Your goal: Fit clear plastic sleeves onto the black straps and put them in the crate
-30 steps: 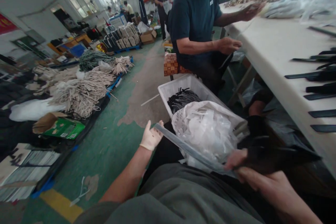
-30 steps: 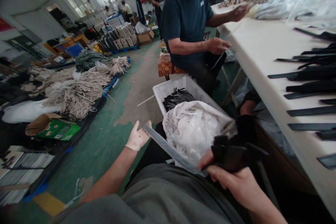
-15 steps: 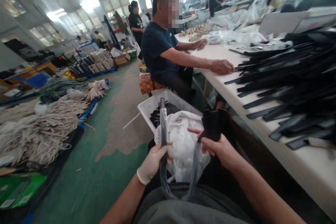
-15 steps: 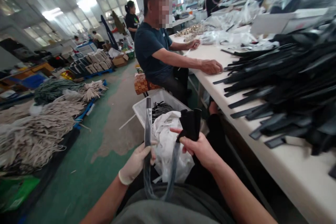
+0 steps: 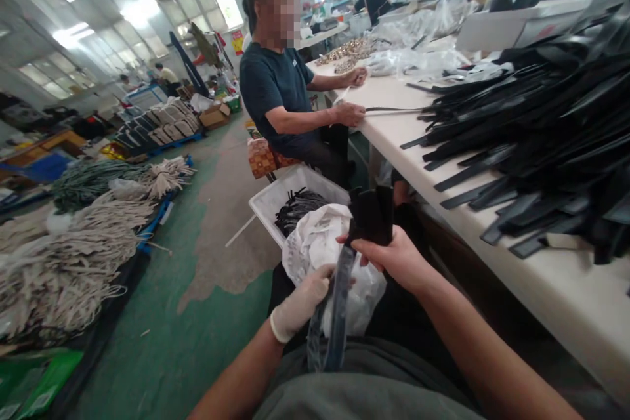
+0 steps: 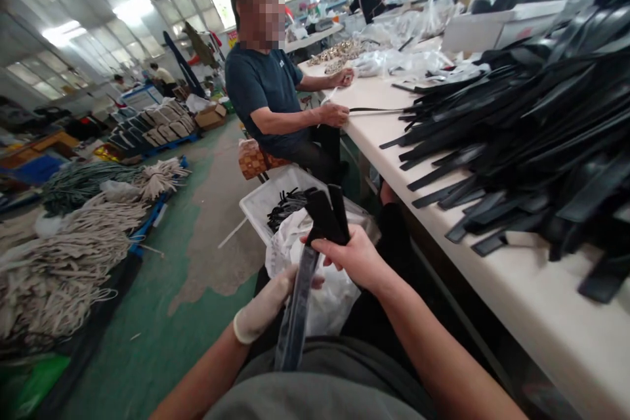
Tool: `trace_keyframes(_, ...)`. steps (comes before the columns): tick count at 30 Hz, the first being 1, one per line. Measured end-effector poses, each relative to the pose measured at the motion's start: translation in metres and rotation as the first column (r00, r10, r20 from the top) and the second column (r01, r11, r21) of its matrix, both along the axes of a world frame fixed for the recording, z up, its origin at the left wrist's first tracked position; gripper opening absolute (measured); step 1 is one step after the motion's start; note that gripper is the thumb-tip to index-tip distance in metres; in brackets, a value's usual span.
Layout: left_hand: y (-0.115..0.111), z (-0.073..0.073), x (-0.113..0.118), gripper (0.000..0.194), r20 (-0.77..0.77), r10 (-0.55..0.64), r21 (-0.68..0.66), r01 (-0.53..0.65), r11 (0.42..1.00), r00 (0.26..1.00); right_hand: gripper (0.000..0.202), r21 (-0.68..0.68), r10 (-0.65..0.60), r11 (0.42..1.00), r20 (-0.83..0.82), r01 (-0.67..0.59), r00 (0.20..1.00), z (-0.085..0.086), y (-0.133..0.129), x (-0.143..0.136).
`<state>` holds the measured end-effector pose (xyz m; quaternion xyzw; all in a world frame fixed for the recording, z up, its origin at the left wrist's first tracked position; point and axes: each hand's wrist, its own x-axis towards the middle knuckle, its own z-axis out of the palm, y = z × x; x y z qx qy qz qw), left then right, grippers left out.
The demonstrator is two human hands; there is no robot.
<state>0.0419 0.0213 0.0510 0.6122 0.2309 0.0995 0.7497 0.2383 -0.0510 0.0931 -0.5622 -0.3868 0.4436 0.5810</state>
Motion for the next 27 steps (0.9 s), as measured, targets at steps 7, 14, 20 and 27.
trace_keyframes(7,-0.02,0.005,0.025,0.044,-0.127,-0.127,-0.01,0.127,0.992,0.984,0.031,-0.048,-0.278,0.955,0.207,0.294,0.938,0.009,-0.017,0.013)
trace_keyframes(14,0.005,-0.037,-0.016,0.046,-0.194,0.388,-0.489,-0.432,0.758,0.901,0.041,-0.024,-0.374,0.919,0.26,0.393,0.89,0.003,-0.027,0.046)
trace_keyframes(20,0.16,0.03,-0.003,0.016,0.081,0.807,-0.462,-0.695,0.551,0.585,0.042,0.022,-0.605,0.76,0.389,0.649,0.695,0.022,-0.006,0.065)
trace_keyframes(27,0.263,0.057,0.073,0.044,0.117,0.759,-0.157,-0.743,0.651,0.64,0.034,0.118,-0.559,0.758,0.624,0.641,0.546,0.005,0.066,0.092)
